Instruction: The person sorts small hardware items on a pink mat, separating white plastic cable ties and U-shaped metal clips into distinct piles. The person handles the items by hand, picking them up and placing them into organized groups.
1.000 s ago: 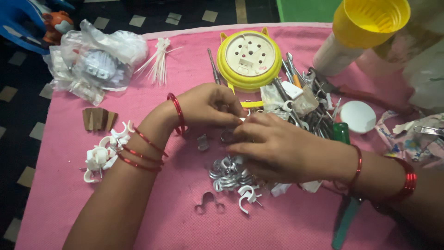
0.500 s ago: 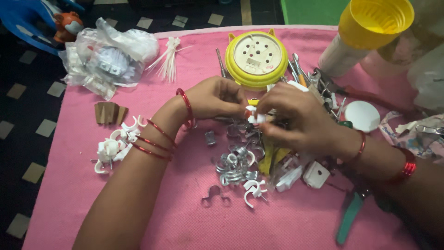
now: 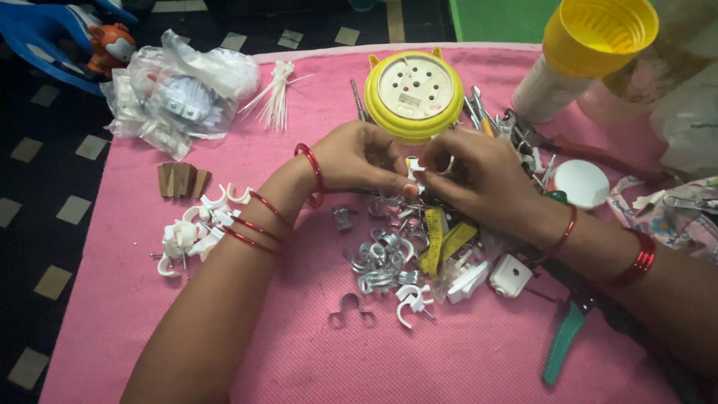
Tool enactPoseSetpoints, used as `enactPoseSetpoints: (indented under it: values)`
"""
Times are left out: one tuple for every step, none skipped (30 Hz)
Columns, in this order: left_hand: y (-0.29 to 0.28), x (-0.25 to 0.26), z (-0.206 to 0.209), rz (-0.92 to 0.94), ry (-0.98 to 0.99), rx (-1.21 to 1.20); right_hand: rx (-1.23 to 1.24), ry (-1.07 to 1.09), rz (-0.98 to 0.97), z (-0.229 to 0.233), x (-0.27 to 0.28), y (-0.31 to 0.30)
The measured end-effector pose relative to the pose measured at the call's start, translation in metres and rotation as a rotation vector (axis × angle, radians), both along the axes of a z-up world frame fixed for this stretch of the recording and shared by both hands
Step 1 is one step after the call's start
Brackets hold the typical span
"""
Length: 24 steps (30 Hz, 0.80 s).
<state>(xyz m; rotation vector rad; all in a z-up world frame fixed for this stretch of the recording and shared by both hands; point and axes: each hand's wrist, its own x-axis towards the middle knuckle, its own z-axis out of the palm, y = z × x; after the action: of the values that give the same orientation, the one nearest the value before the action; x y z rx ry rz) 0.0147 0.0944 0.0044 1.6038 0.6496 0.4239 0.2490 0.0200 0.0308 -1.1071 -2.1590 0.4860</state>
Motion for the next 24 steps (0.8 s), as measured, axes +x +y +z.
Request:
enactPoseSetpoints:
  values:
    - [0.001, 0.0, -0.001, 0.011, 0.031, 0.031, 0.014, -0.005, -0.004, -0.001, -0.001, 0.0]
    - [0.001, -0.001, -0.001, 0.023, 0.061, 0.062, 0.028, -0.011, -0.007, -0.001, -0.001, -0.001]
    - [0.002, -0.001, -0.002, 0.035, 0.092, 0.093, 0.04, -0.013, -0.024, -0.001, -0.001, -0.001]
    - [0.003, -0.001, -0.003, 0.036, 0.069, 0.065, 0.054, -0.014, -0.041, -0.002, -0.001, -0.001]
    - [0.003, 0.0, -0.004, 0.038, 0.046, 0.036, 0.068, -0.014, -0.057, -0.002, 0.0, 0.0]
    - [0.003, 0.002, -0.006, 0.038, 0.023, 0.006, 0.074, -0.022, -0.063, -0.002, 0.0, 0.001]
    - [0.002, 0.003, -0.007, 0.048, 0.022, 0.053, 0.081, -0.03, -0.069, -0.002, 0.001, 0.002]
    - [0.002, 0.004, -0.008, 0.058, 0.021, 0.099, 0.086, -0.037, -0.076, -0.003, 0.001, 0.003]
    - [0.002, 0.005, -0.009, 0.068, 0.021, 0.145, 0.081, -0.038, -0.076, -0.003, 0.001, 0.004]
    - [0.002, 0.007, -0.011, 0.073, 0.017, 0.106, 0.075, -0.039, -0.076, -0.003, 0.001, 0.004]
    - [0.003, 0.008, -0.013, 0.077, 0.014, 0.067, 0.069, -0.041, -0.077, -0.004, 0.001, 0.004]
    - [0.004, 0.008, -0.015, 0.082, 0.012, 0.029, 0.049, -0.014, -0.083, -0.004, 0.002, 0.004]
    - [0.006, 0.008, -0.016, 0.064, -0.035, 0.033, 0.029, 0.013, -0.088, -0.003, 0.002, 0.002]
    - [0.007, 0.007, -0.018, 0.046, -0.083, 0.038, 0.009, 0.04, -0.094, -0.003, 0.003, 0.002]
    - [0.009, 0.007, -0.019, 0.028, -0.131, 0.043, -0.039, 0.102, -0.113, -0.003, 0.003, 0.002]
    - [0.009, 0.01, -0.021, 0.043, -0.183, 0.038, -0.089, 0.164, -0.133, -0.003, 0.003, 0.003]
    - [0.008, 0.013, -0.021, 0.058, -0.236, 0.032, -0.138, 0.226, -0.152, -0.004, 0.004, 0.003]
    - [0.008, 0.016, -0.021, 0.073, -0.289, 0.028, -0.119, 0.237, -0.137, -0.004, 0.005, 0.004]
    - [0.006, 0.017, -0.02, 0.109, -0.265, 0.003, -0.1, 0.248, -0.122, -0.004, 0.006, 0.005]
    - [0.004, 0.016, -0.018, 0.145, -0.241, -0.022, -0.082, 0.259, -0.107, -0.005, 0.007, 0.006]
    - [0.003, 0.016, -0.017, 0.182, -0.216, -0.048, -0.08, 0.256, -0.11, -0.006, 0.008, 0.006]
    - [0.003, 0.017, -0.015, 0.186, -0.231, -0.048, -0.078, 0.253, -0.11, -0.007, 0.008, 0.006]
    - [0.004, 0.018, -0.015, 0.191, -0.246, -0.049, -0.076, 0.25, -0.111, -0.008, 0.009, 0.007]
    - [0.004, 0.018, -0.015, 0.196, -0.259, -0.051, -0.092, 0.269, -0.093, -0.009, 0.009, 0.007]
